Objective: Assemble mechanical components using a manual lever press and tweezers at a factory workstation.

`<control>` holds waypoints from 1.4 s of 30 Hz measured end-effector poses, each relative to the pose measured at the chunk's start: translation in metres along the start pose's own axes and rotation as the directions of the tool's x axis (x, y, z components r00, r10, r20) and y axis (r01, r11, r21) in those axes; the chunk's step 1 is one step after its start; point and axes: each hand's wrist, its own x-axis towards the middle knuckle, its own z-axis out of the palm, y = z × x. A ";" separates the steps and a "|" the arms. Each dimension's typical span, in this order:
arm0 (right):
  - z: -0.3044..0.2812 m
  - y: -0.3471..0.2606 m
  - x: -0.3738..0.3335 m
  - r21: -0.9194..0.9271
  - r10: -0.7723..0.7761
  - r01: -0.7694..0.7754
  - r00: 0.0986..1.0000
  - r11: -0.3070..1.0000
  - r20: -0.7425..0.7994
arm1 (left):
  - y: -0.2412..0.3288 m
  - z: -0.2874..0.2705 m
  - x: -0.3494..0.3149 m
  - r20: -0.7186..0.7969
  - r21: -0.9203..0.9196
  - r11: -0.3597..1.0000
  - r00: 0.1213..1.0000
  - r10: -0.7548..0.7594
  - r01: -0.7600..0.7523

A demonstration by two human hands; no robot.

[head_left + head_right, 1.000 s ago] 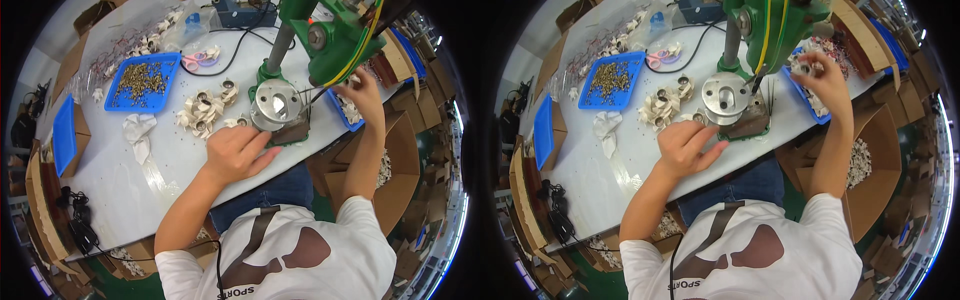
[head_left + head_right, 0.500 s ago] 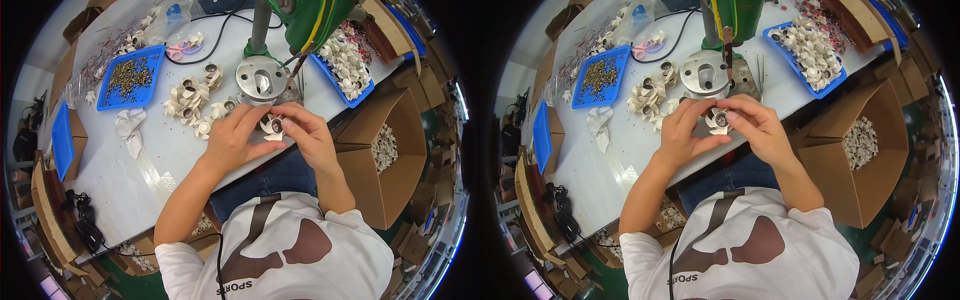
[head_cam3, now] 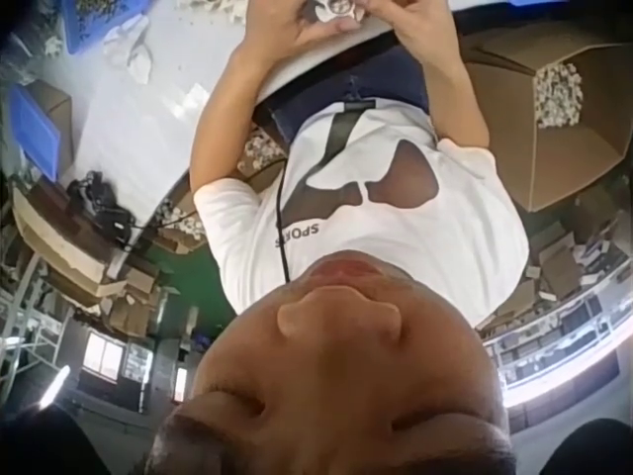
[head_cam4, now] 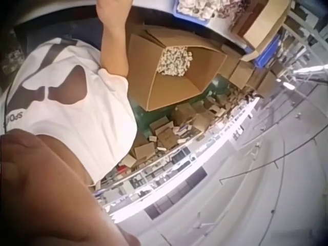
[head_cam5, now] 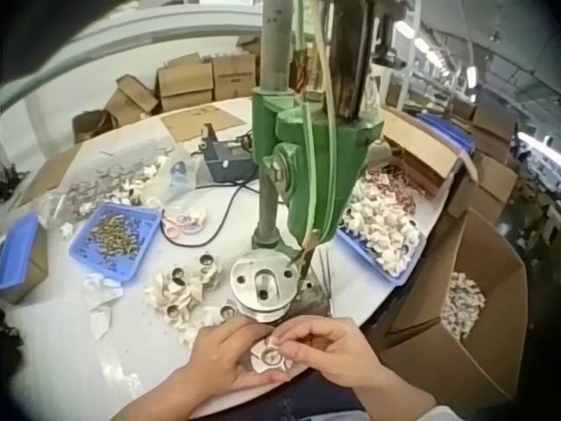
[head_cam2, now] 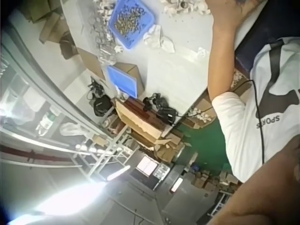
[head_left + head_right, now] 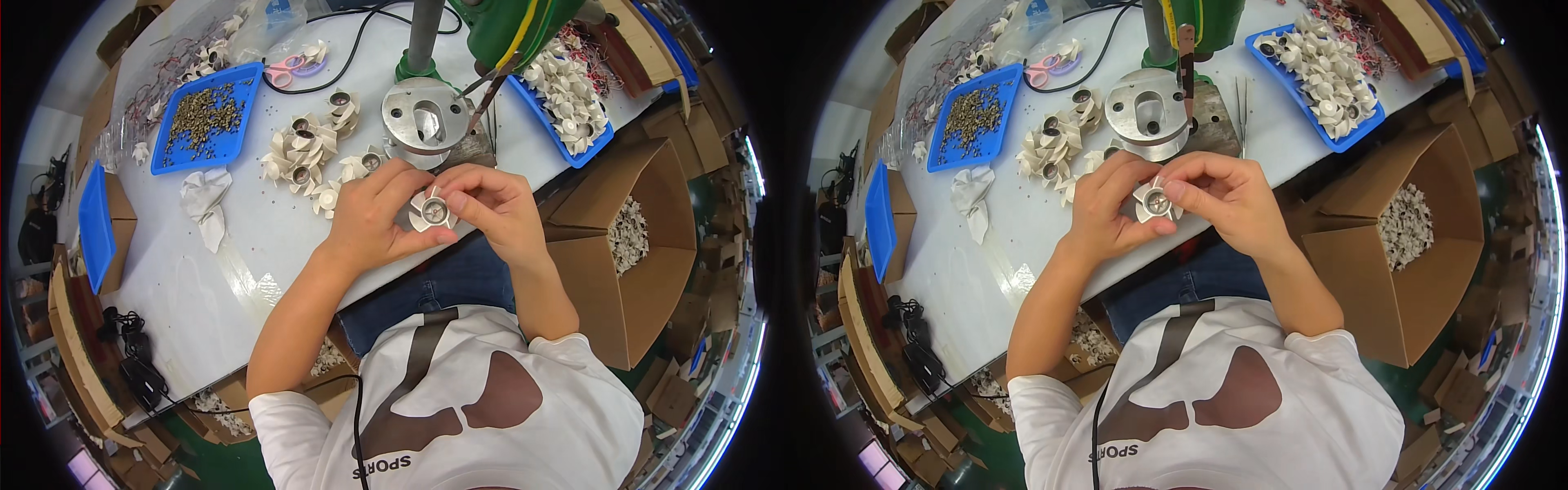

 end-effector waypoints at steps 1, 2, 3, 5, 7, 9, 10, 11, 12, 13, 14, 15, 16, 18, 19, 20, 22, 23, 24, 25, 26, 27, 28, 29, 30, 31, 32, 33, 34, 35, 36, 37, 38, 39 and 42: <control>0.002 0.003 0.001 0.017 -0.046 0.047 0.999 0.999 -0.010 | 0.000 0.000 0.000 -0.011 0.012 1.000 1.000 -0.001 0.001; 0.003 0.004 0.001 0.033 -0.093 0.093 0.995 0.995 -0.021 | 0.000 0.000 0.000 -0.022 0.025 1.000 1.000 -0.001 0.001; 0.004 0.005 0.001 0.034 -0.090 0.091 0.996 0.995 -0.020 | 0.000 0.000 0.000 -0.022 0.025 1.000 1.000 -0.003 0.004; 0.006 0.006 0.002 -0.035 -0.123 0.121 0.992 0.992 -0.034 | 0.002 -0.001 0.000 -0.004 0.064 0.998 1.000 0.000 0.000; 0.007 0.005 0.002 -0.105 -0.157 0.152 0.987 0.983 -0.046 | 0.005 -0.002 0.001 0.013 0.102 0.995 1.000 0.005 -0.006; 0.007 0.002 0.003 -0.162 -0.152 0.145 0.988 0.976 -0.035 | 0.006 -0.003 0.002 0.019 0.112 0.994 1.000 0.001 -0.003; 0.006 -0.001 0.004 -0.219 -0.149 0.139 0.989 0.966 -0.027 | 0.007 -0.004 0.002 0.028 0.122 0.993 1.000 0.000 -0.003; 0.006 -0.004 0.004 -0.276 -0.145 0.134 0.989 0.952 -0.018 | 0.008 -0.005 0.003 0.036 0.131 0.991 0.999 -0.002 -0.003; 0.005 -0.007 0.005 -0.331 -0.141 0.130 0.990 0.935 -0.010 | 0.008 -0.006 0.003 0.044 0.140 0.990 0.999 -0.004 -0.003; 0.005 -0.009 0.007 -0.343 -0.171 0.156 0.985 0.926 -0.012 | 0.007 -0.006 0.002 0.040 0.144 0.990 0.999 -0.005 0.000; 0.006 -0.012 0.010 -0.355 -0.201 0.183 0.980 0.917 -0.014 | 0.006 -0.005 0.001 0.031 0.153 0.988 0.999 0.013 -0.017; 0.005 -0.015 0.012 -0.355 -0.200 0.184 0.980 0.917 -0.009 | 0.004 -0.003 0.000 0.022 0.163 0.986 0.999 0.031 -0.034; 0.005 -0.018 0.014 -0.364 -0.229 0.160 0.961 0.917 -0.156 | 0.003 -0.002 -0.001 0.014 0.174 0.984 0.999 0.049 -0.051; 0.003 -0.027 0.019 -0.372 -0.255 0.133 0.919 0.919 -0.300 | 0.002 0.000 0.000 0.005 0.182 0.981 0.998 0.067 -0.067; 0.001 -0.033 0.025 -0.393 -0.267 0.144 0.923 0.908 -0.278 | 0.003 0.001 0.000 -0.016 0.172 0.983 0.997 0.072 -0.069; -0.002 -0.039 0.033 -0.411 -0.279 0.157 0.926 0.898 -0.256 | 0.002 0.002 0.001 -0.037 0.164 0.984 0.996 0.078 -0.071; -0.007 -0.045 0.044 -0.448 -0.301 0.183 0.930 0.875 -0.209 | 0.002 0.003 0.003 -0.079 0.147 0.986 0.993 0.089 -0.076; -0.008 -0.046 0.046 -0.448 -0.301 0.184 0.931 0.875 -0.206 | 0.001 0.003 0.004 -0.082 0.149 0.986 0.993 0.088 -0.075; -0.010 -0.046 0.048 -0.459 -0.338 0.233 0.927 0.857 -0.162 | 0.000 0.002 0.005 -0.093 0.136 0.987 0.991 0.094 -0.081; -0.012 -0.047 0.050 -0.469 -0.374 0.281 0.920 0.838 -0.116 | 0.000 0.002 0.006 -0.105 0.123 0.989 0.989 0.100 -0.087; -0.013 -0.047 0.052 -0.476 -0.408 0.329 0.910 0.816 -0.070 | -0.001 0.001 0.007 -0.117 0.110 0.990 0.987 0.106 -0.093; -0.013 -0.047 0.053 -0.480 -0.440 0.376 0.898 0.793 -0.024 | -0.001 0.001 0.008 -0.129 0.096 0.990 0.985 0.112 -0.100; -0.012 -0.047 0.053 -0.481 -0.439 0.377 0.899 0.792 -0.018 | -0.001 0.000 0.009 -0.134 0.098 0.990 0.985 0.110 -0.097; -0.009 -0.048 0.051 -0.425 -0.420 0.384 0.908 0.819 0.012 | 0.000 -0.001 0.010 -0.141 0.082 0.992 0.984 0.107 -0.096; -0.006 -0.048 0.049 -0.368 -0.402 0.388 0.915 0.845 0.043 | 0.001 -0.001 0.011 -0.147 0.066 0.993 0.984 0.104 -0.095; -0.003 -0.048 0.047 -0.310 -0.384 0.388 0.920 0.868 0.074 | 0.002 -0.002 0.012 -0.153 0.049 0.994 0.983 0.101 -0.094; -0.002 -0.048 0.046 -0.251 -0.368 0.383 0.924 0.889 0.107 | 0.003 -0.002 0.013 -0.159 0.033 0.995 0.982 0.098 -0.094; -0.001 -0.047 0.046 -0.251 -0.368 0.385 0.923 0.888 0.113 | 0.003 -0.002 0.013 -0.164 0.036 0.995 0.982 0.097 -0.093; 0.000 -0.046 0.047 -0.238 -0.381 0.403 0.915 0.883 0.135 | 0.004 -0.002 0.014 -0.175 0.029 0.995 0.980 0.095 -0.092; 0.000 -0.045 0.048 -0.225 -0.394 0.422 0.905 0.878 0.158 | 0.005 -0.001 0.014 -0.186 0.021 0.996 0.978 0.093 -0.091; 0.001 -0.044 0.048 -0.211 -0.408 0.440 0.895 0.873 0.180 | 0.006 0.000 0.015 -0.198 0.014 0.996 0.976 0.091 -0.090; 0.002 -0.043 0.049 -0.196 -0.421 0.457 0.885 0.867 0.201 | 0.007 0.000 0.015 -0.209 0.007 0.996 0.974 0.089 -0.090; 0.003 -0.042 0.048 -0.195 -0.419 0.457 0.884 0.868 0.207 | 0.008 0.001 0.016 -0.213 0.010 0.996 0.973 0.088 -0.088; 0.004 -0.041 0.047 -0.176 -0.408 0.440 0.893 0.881 0.188 | 0.010 0.001 0.016 -0.218 0.013 0.997 0.973 0.078 -0.077; 0.007 -0.038 0.047 -0.116 -0.370 0.385 0.919 0.915 0.133 | 0.013 0.000 0.019 -0.233 0.022 0.999 0.971 0.046 -0.042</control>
